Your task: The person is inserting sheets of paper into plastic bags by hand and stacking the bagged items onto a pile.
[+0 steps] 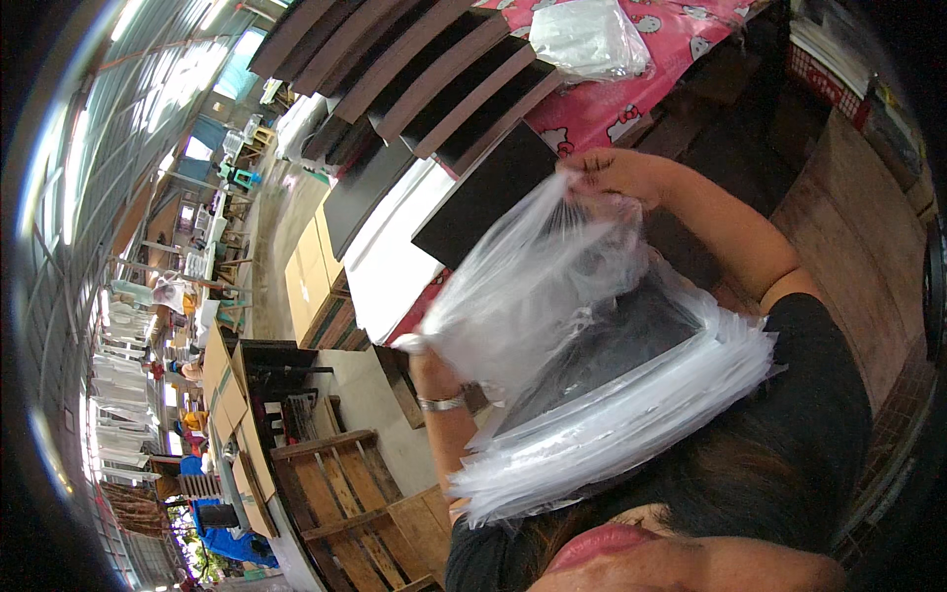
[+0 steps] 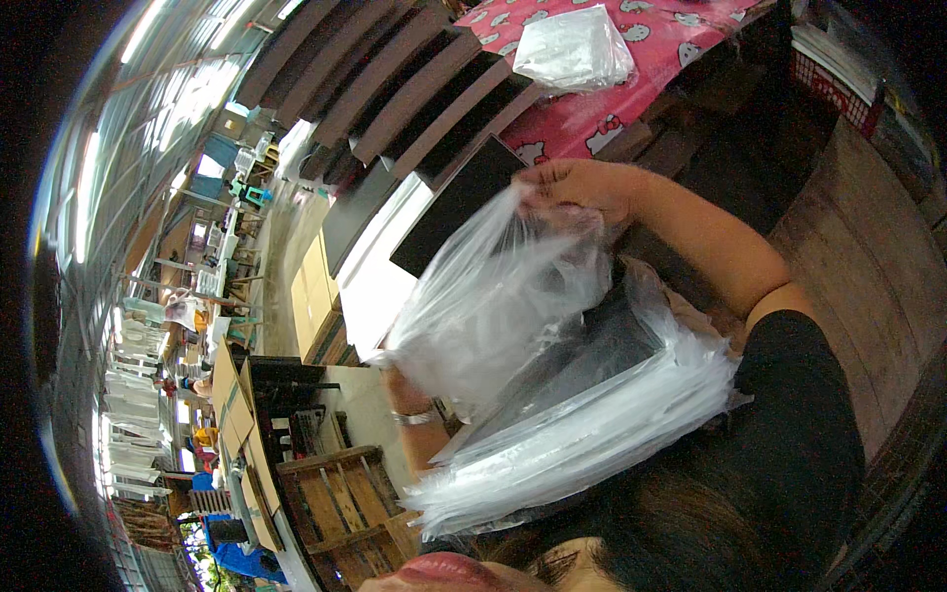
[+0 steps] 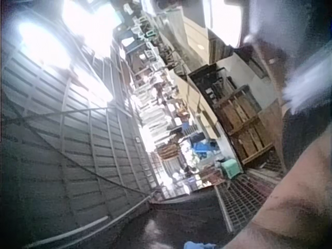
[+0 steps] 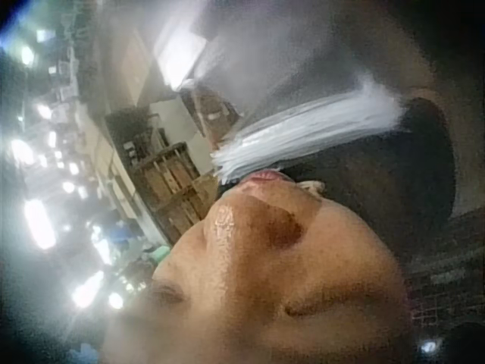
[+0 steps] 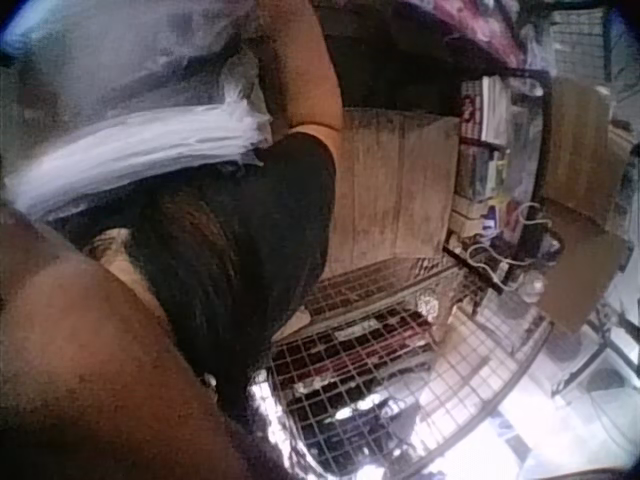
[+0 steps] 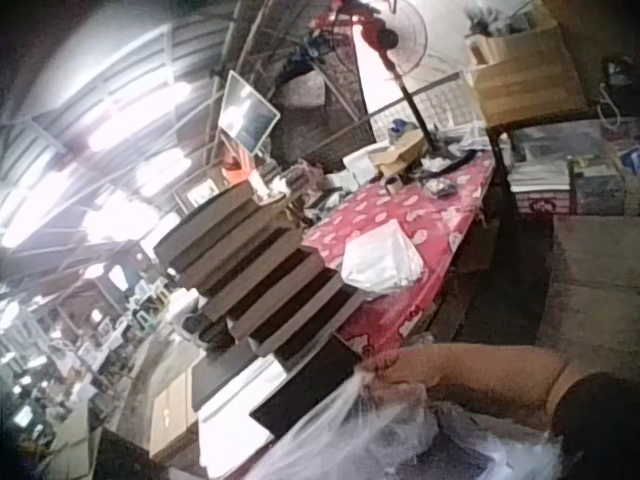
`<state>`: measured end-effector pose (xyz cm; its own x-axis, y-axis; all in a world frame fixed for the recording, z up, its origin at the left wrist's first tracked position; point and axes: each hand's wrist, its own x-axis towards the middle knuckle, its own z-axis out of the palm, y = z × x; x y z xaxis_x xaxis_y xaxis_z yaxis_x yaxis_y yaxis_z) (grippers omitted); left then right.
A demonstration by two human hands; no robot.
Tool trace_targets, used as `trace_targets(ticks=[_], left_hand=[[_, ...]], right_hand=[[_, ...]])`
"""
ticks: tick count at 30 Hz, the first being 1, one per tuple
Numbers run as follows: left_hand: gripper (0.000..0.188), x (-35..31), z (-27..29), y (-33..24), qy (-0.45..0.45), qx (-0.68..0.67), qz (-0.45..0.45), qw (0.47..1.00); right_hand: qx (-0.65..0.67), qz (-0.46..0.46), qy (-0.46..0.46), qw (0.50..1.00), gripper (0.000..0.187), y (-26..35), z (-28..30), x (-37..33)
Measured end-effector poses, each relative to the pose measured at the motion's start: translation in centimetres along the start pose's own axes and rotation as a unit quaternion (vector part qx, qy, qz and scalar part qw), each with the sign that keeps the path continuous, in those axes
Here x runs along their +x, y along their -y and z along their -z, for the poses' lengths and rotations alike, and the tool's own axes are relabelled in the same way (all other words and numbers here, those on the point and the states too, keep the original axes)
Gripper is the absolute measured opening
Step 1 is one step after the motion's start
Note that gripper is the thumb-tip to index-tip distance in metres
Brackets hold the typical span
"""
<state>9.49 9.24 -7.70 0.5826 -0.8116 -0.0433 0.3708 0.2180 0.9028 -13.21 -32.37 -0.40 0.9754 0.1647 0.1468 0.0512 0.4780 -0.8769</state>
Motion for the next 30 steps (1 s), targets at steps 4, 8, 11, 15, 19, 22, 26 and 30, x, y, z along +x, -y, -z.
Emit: trace_targets(ticks=[4,8,11,15,19,22,26,30], left_hand=[[0.057,1.3,-8.3,1.2,0.036,-0.18,-0.118,0.976],[0.046,1.9,-9.7,2.5,0.053,-0.181,-0.092,0.978],[0.024,1.2,-9.5,2.4,0.06,0.016,0.073,0.995],[0.039,1.7,-9.2,0.6,0.026,-0.103,-0.077,0.991],[0.045,3.0,-8.1,-1.7,0.033,-0.054,-0.069,0.996],[0.026,4.9,-12.7,-1.8,-0.049,0.156,0.009,0.986],[0.029,7.3,-13.9,-4.8,-0.085,-0.013,-0.074,0.994],[0.026,9.2,-9.3,-4.7,-0.136,0.012,-0.106,0.985]], right_hand=[[-0.158,-0.058,0.121,0.978,0.06,0.4,0.8,-0.5],[-0.114,0.015,0.099,0.988,0.059,1.5,2.0,-0.4],[0.028,0.191,-0.098,0.976,0.054,1.5,1.3,0.3],[-0.143,0.132,0.016,0.981,0.064,3.5,0.7,1.1],[-0.178,0.116,-0.026,0.977,0.056,3.7,0.7,2.5],[-0.056,0.185,-0.051,0.98,0.043,5.6,0.9,3.1],[-0.319,0.148,-0.145,0.925,0.048,5.9,2.5,3.5],[-0.633,0.217,-0.243,0.702,0.052,2.3,2.1,5.3]])
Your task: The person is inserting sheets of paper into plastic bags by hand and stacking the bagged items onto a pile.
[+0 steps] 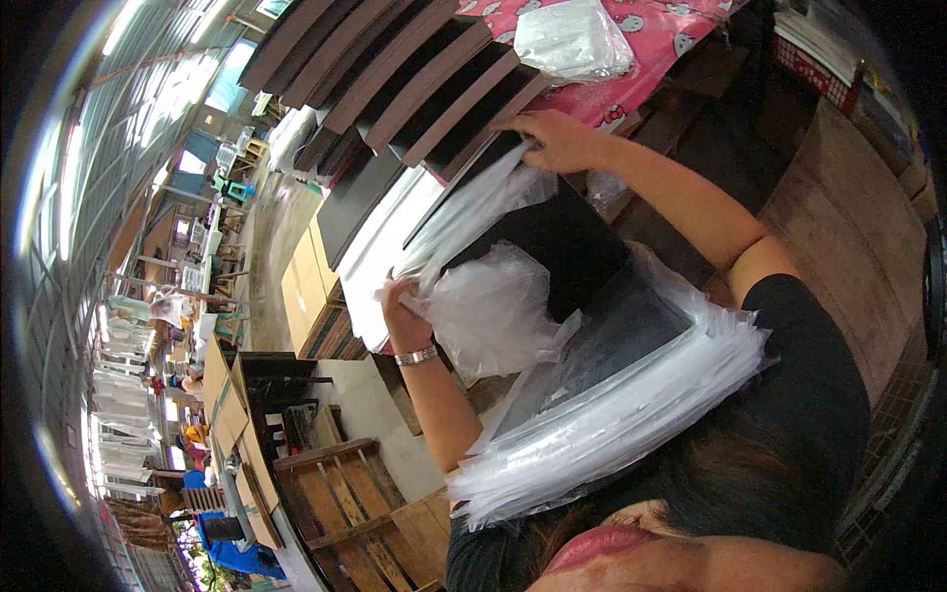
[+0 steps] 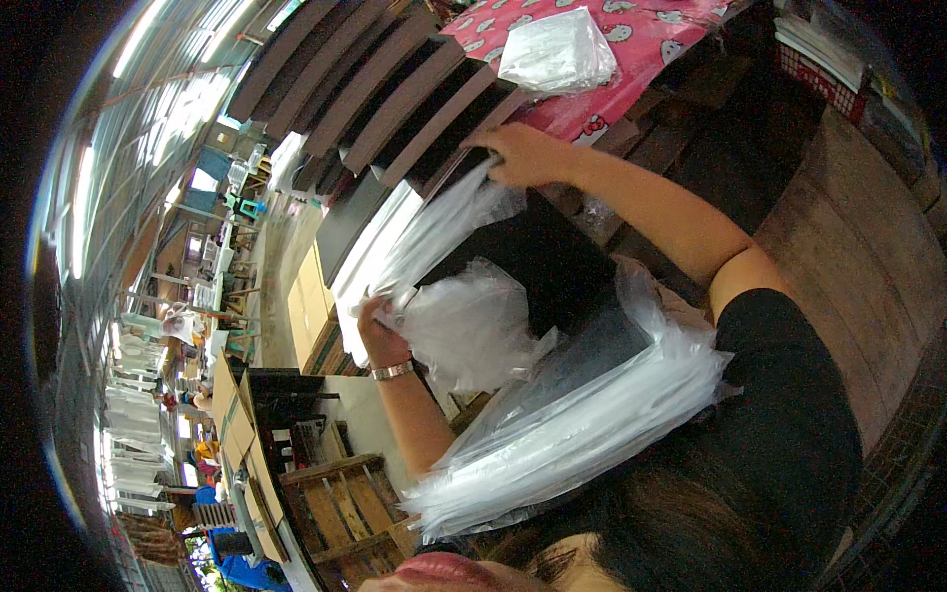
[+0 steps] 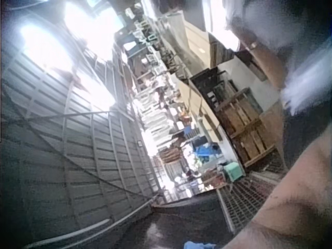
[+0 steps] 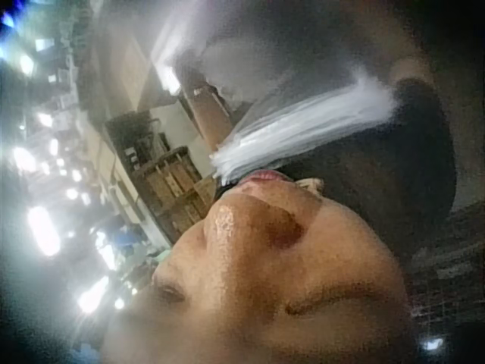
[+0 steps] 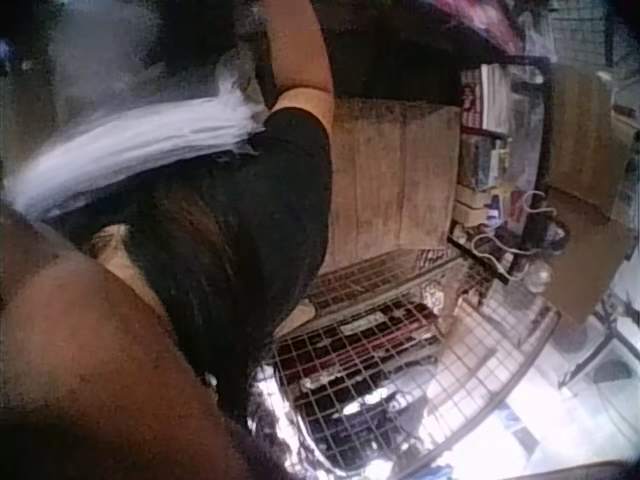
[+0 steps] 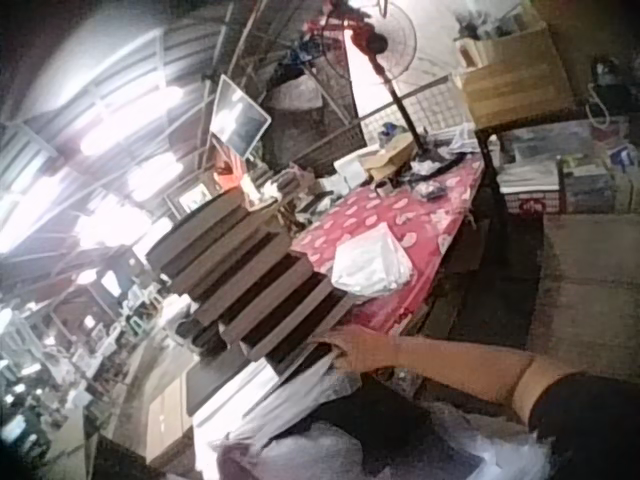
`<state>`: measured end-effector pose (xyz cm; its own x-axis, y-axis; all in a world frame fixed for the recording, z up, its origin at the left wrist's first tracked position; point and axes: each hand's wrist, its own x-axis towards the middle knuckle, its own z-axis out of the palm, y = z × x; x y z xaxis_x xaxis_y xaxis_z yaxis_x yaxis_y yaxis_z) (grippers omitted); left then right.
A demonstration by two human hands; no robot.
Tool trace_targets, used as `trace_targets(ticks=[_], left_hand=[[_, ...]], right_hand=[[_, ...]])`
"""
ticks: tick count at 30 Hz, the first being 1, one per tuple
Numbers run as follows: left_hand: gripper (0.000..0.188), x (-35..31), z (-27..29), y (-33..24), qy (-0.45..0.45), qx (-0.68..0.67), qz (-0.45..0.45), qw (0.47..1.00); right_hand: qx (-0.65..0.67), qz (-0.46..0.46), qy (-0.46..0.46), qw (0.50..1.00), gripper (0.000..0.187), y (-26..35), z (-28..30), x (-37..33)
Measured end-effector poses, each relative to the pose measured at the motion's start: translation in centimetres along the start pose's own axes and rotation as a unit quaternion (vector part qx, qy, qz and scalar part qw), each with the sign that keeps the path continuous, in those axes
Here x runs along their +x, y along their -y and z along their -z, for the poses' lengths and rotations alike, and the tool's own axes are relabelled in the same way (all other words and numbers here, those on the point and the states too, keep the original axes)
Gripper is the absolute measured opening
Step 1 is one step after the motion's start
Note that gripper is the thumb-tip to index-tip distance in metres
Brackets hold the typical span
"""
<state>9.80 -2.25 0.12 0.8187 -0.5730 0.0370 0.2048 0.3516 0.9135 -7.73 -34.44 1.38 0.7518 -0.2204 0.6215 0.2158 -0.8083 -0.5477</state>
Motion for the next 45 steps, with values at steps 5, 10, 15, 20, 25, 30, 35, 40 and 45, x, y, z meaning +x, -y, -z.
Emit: trace_targets(ticks=[5,10,15,20,25,30,35,40,45], left_hand=[[0.041,-1.4,-3.5,2.2,-0.131,0.521,-0.185,0.823],[0.053,-2.0,-2.7,2.3,-0.039,0.41,-0.129,0.902],[0.057,-0.2,-3.5,1.3,-0.052,0.502,-0.076,0.86],[0.036,-6.7,-1.4,1.9,-0.076,0.399,-0.153,0.901],[0.008,-7.0,-0.6,-2.7,0.027,0.195,0.157,0.968],[0.016,-5.7,1.0,2.5,0.053,0.126,0.23,0.964],[0.02,-5.8,4.7,11.0,-0.019,0.169,0.276,0.946],[0.024,-6.7,8.6,15.5,-0.114,0.252,0.28,0.919],[0.028,-8.3,11.0,10.7,-0.22,0.302,0.207,0.904]], right_hand=[[-0.139,-0.067,-0.001,0.988,0.052,1.8,-2.6,-4.6],[-0.113,-0.012,-0.106,0.988,0.061,2.5,-0.3,-3.7],[-0.219,-0.035,-0.058,0.973,0.059,0.6,-2.1,-1.5],[-0.066,0.057,-0.046,0.995,0.042,2.3,0.3,-5.4],[0.368,-0.198,0.12,0.901,0.023,4.3,5.5,-5.1],[0.575,-0.334,0.159,0.73,0.036,-2.7,1.6,-10.3],[0.592,-0.484,0.127,0.632,0.044,-12.3,-6.9,-22.9],[0.293,-0.538,0.298,0.732,0.035,-17.0,-7.9,-25.4],[0.383,-0.26,0.288,0.839,0.032,-2.5,0.8,-12.1]])
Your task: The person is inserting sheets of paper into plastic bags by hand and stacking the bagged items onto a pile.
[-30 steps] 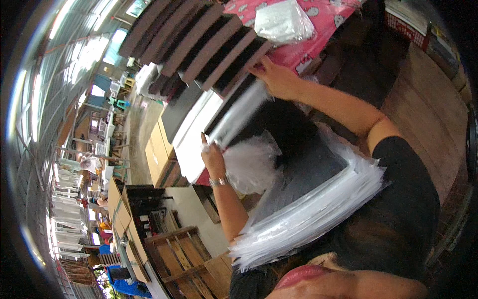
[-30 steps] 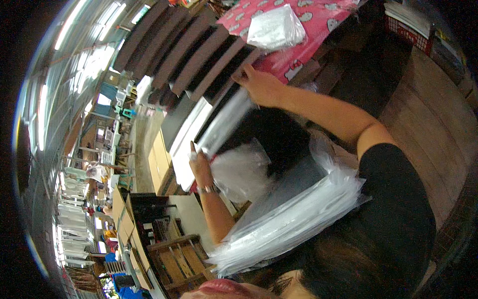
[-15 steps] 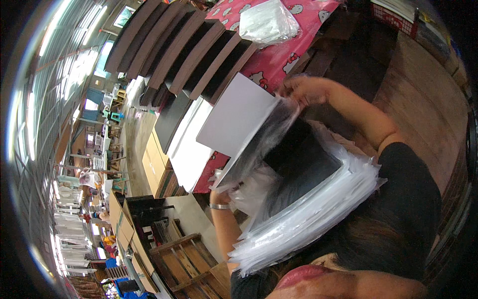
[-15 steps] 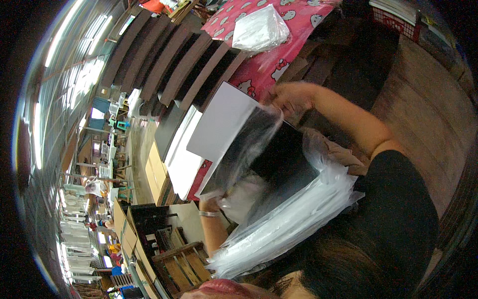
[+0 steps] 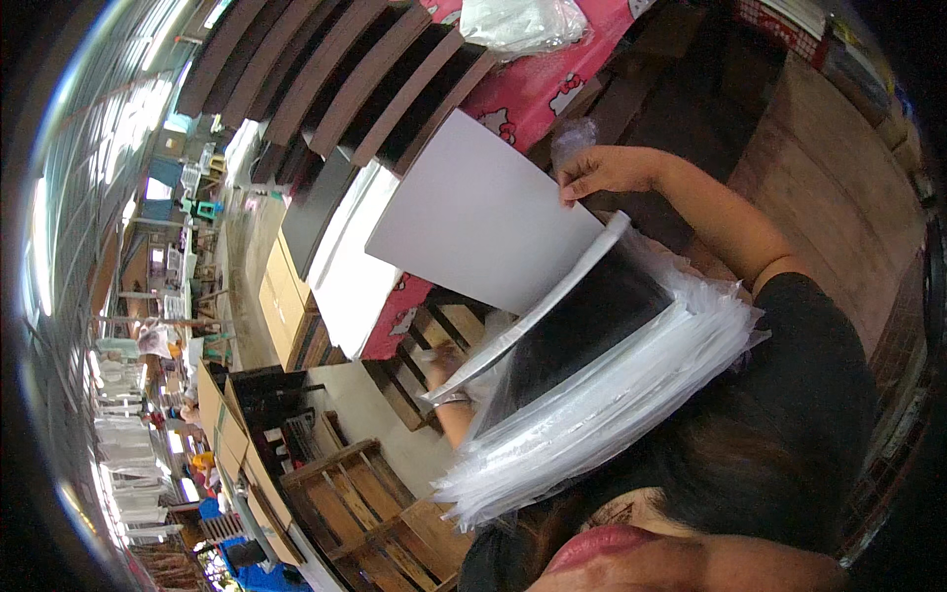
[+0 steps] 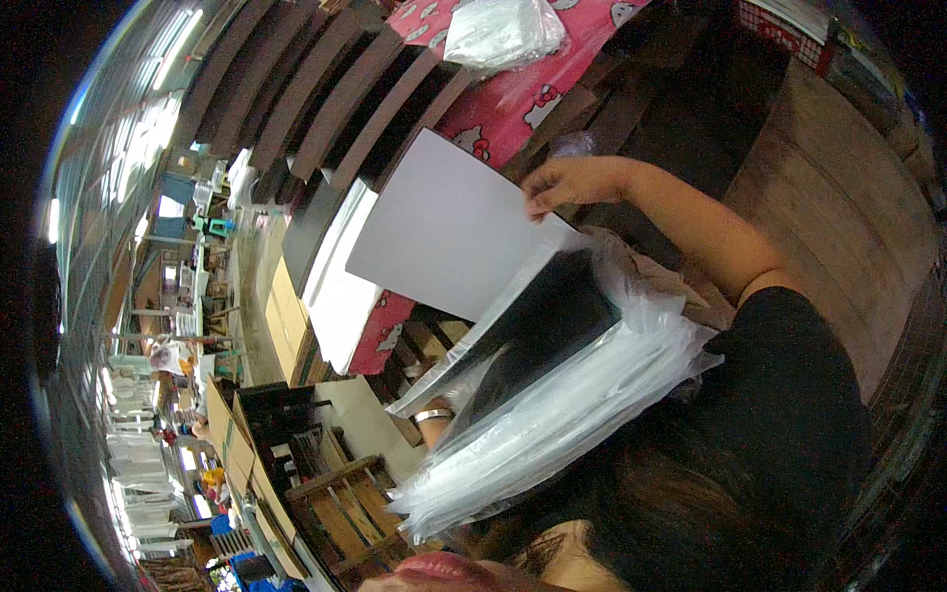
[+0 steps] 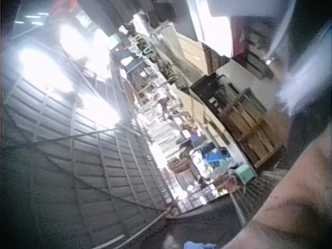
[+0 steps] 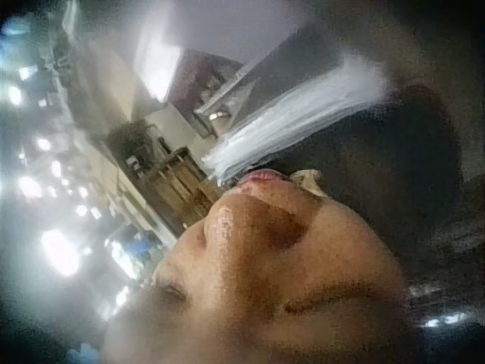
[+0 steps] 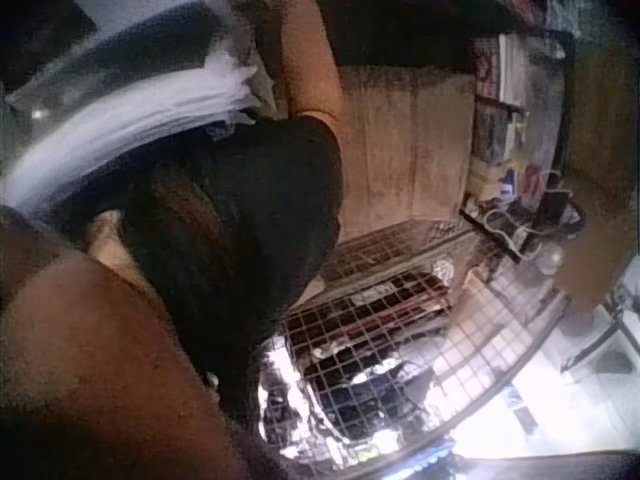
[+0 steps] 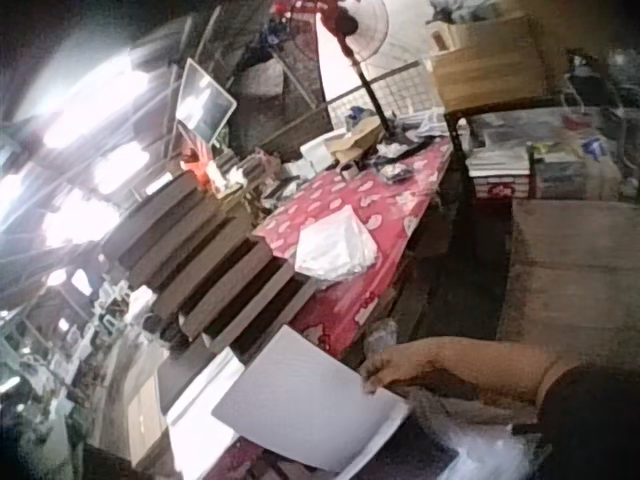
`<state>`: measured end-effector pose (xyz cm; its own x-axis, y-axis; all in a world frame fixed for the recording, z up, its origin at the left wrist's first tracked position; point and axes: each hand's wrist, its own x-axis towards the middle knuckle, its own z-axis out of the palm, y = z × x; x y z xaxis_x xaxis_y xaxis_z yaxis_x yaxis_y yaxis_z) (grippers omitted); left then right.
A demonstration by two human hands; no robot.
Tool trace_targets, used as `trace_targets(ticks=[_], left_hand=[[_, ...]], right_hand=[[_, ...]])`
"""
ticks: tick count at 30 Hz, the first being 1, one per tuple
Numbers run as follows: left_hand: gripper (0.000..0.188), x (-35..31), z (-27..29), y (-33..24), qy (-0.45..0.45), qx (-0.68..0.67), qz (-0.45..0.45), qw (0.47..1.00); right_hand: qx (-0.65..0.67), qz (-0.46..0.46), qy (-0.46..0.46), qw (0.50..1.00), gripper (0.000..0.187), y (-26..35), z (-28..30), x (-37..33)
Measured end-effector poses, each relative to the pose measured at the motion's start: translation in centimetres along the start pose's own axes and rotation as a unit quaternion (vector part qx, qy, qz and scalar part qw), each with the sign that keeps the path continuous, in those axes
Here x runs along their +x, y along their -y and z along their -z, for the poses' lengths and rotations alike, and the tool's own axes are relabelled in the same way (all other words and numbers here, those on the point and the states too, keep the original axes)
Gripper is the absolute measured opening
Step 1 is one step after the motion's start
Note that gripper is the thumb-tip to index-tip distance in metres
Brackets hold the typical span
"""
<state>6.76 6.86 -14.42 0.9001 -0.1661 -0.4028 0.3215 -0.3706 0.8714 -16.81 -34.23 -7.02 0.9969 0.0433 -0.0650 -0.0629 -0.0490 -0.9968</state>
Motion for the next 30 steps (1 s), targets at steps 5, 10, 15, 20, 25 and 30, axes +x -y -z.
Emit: trace_targets(ticks=[5,10,15,20,25,30], left_hand=[[0.031,-3.3,5.8,-8.6,-0.125,-0.238,-0.179,0.947],[0.036,-9.6,1.1,-14.2,0.18,-0.232,-0.256,0.921],[0.046,-13.1,-5.8,-17.9,0.281,-0.247,-0.257,0.891],[0.041,-13.1,-6.9,-19.3,0.219,-0.206,-0.311,0.902],[0.029,-11.0,-7.0,-18.1,0.193,-0.221,-0.322,0.9],[0.03,-10.7,-7.1,-17.9,0.127,-0.223,-0.328,0.909]], right_hand=[[-0.007,-0.012,0.39,0.921,0.046,0.8,-8.1,1.8],[-0.39,-0.114,0.265,0.874,0.061,-7.3,-6.8,7.9],[-0.107,0.267,0.04,0.957,0.06,10.0,-12.2,8.8],[-0.021,0.196,-0.039,0.98,0.053,12.7,-8.9,9.4],[0.021,0.213,-0.016,0.977,0.02,12.2,-10.6,10.9],[-0.086,0.122,-0.078,0.986,0.018,13.2,-10.5,10.5]])
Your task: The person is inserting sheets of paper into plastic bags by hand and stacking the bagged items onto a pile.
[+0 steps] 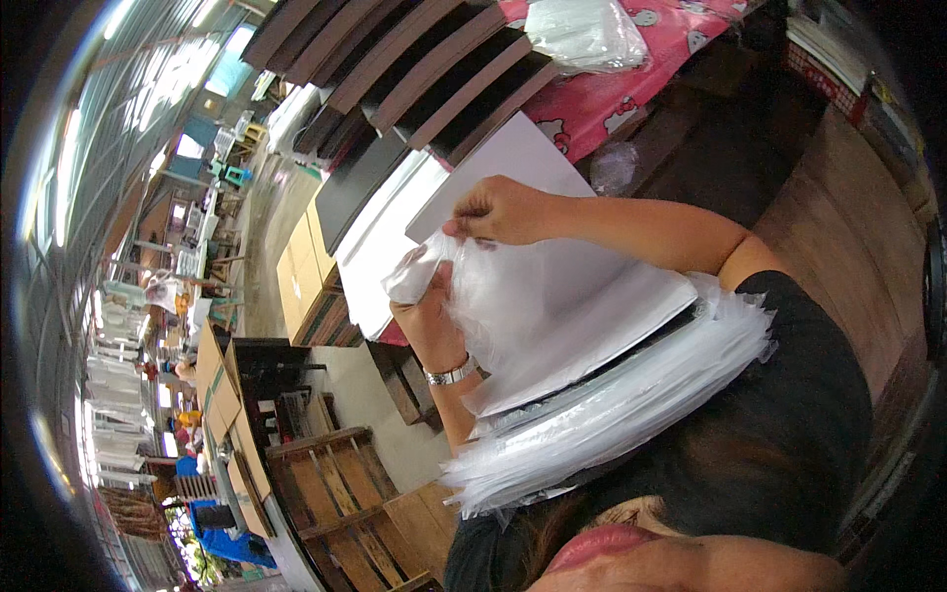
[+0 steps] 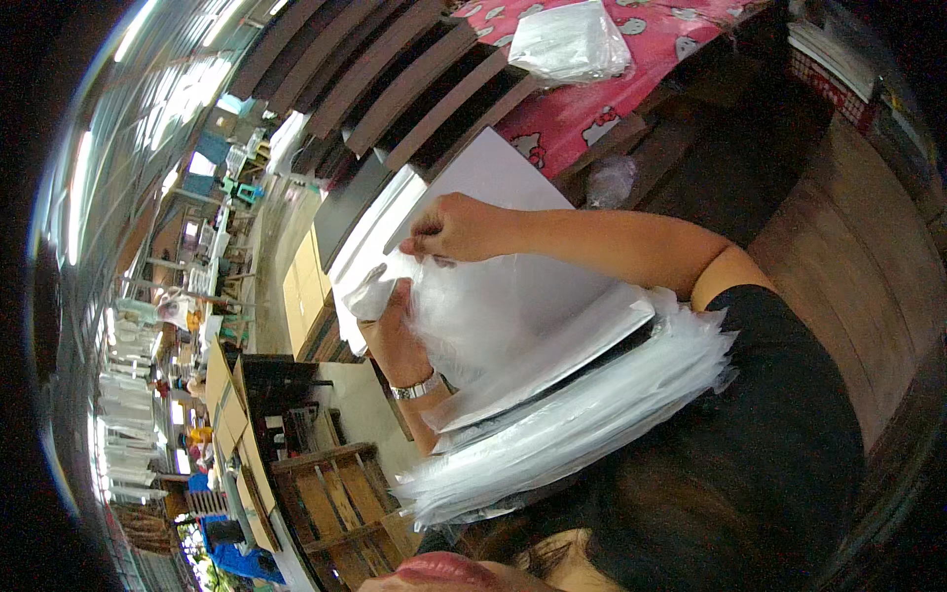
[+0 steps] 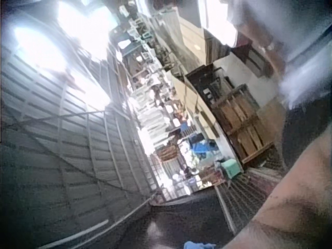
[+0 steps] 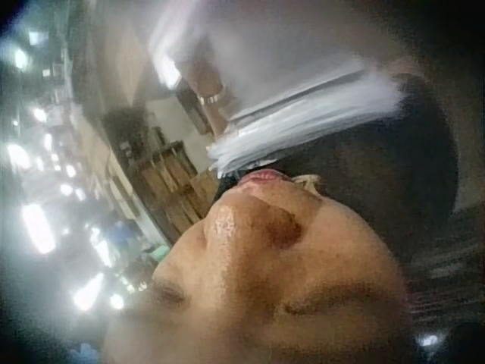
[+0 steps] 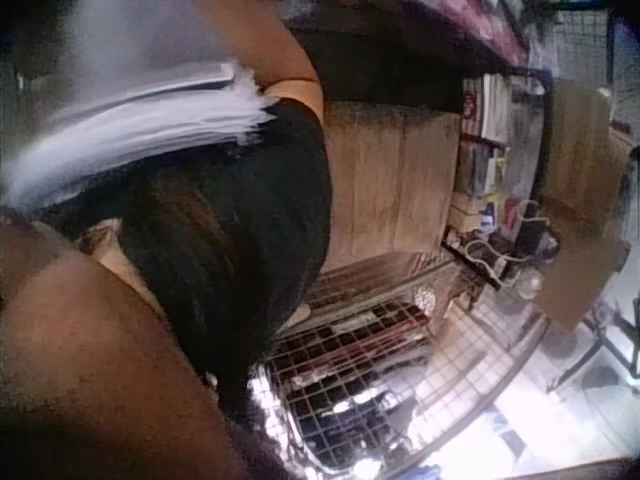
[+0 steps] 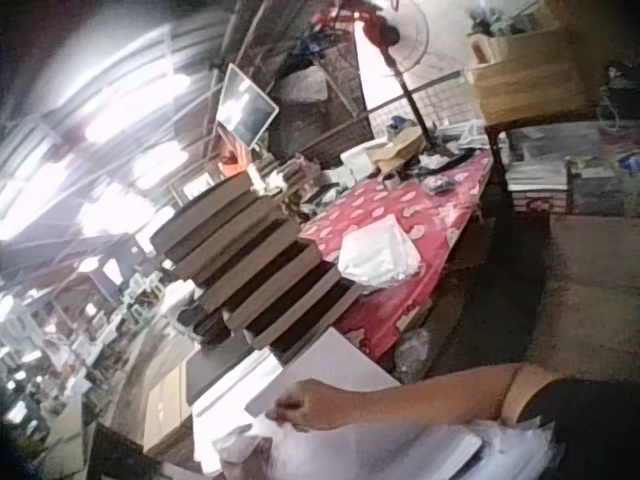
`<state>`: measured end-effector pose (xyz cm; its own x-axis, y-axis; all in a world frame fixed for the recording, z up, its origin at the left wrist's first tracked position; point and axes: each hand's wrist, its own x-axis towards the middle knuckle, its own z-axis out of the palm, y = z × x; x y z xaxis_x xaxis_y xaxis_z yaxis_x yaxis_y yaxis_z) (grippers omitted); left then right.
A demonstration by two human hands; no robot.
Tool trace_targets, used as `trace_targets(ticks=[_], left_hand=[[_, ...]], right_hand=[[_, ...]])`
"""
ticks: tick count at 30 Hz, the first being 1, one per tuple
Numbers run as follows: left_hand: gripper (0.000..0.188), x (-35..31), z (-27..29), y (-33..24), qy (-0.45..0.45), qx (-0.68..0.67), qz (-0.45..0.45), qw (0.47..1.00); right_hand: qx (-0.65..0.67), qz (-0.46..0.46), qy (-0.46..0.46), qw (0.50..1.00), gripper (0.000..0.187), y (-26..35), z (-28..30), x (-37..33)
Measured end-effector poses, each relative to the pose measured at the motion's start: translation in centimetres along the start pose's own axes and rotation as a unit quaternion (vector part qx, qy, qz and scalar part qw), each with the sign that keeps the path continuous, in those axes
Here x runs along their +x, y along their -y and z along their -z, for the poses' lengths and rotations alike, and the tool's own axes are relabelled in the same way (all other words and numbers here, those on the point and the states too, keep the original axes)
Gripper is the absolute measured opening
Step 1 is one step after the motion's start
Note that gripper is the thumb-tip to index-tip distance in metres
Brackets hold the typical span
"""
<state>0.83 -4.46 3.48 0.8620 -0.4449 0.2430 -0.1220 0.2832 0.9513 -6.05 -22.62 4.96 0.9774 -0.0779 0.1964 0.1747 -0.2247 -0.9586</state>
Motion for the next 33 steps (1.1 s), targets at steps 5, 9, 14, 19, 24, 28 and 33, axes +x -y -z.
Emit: trace_targets(ticks=[5,9,14,19,24,28,33], left_hand=[[0.038,-1.8,-1.8,0.1,0.049,-0.02,0.015,0.998],[0.028,-2.0,1.7,1.0,0.085,-0.011,0.032,0.996],[0.027,-2.1,0.6,-1.1,0.09,0.039,-0.028,0.995],[0.036,-2.4,0.1,0.2,0.057,0.13,-0.01,0.99],[0.037,-0.8,5.0,1.1,0.058,-0.071,0.05,0.994],[0.032,-4.3,3.9,-3.4,0.05,-0.135,0.081,0.986],[0.027,-5.6,9.8,1.7,0.185,-0.1,0.165,0.964]], right_hand=[[0.058,0.288,-0.17,0.941,0.009,-1.5,-1.0,1.7],[0.235,0.04,0.006,0.971,0.01,-1.0,-1.1,-1.1],[-0.086,0.142,-0.007,0.986,0.016,-1.0,-2.4,-3.2],[0.185,0.144,0.004,0.972,0.012,-0.8,-0.2,-1.1],[0.125,-0.036,0.238,0.963,0.011,-0.9,-0.7,-4.3],[0.177,0.092,0.346,0.917,0.011,-2.3,3.5,-5.7],[0.249,-0.052,0.269,0.929,0.016,0.2,6.1,-5.5]])
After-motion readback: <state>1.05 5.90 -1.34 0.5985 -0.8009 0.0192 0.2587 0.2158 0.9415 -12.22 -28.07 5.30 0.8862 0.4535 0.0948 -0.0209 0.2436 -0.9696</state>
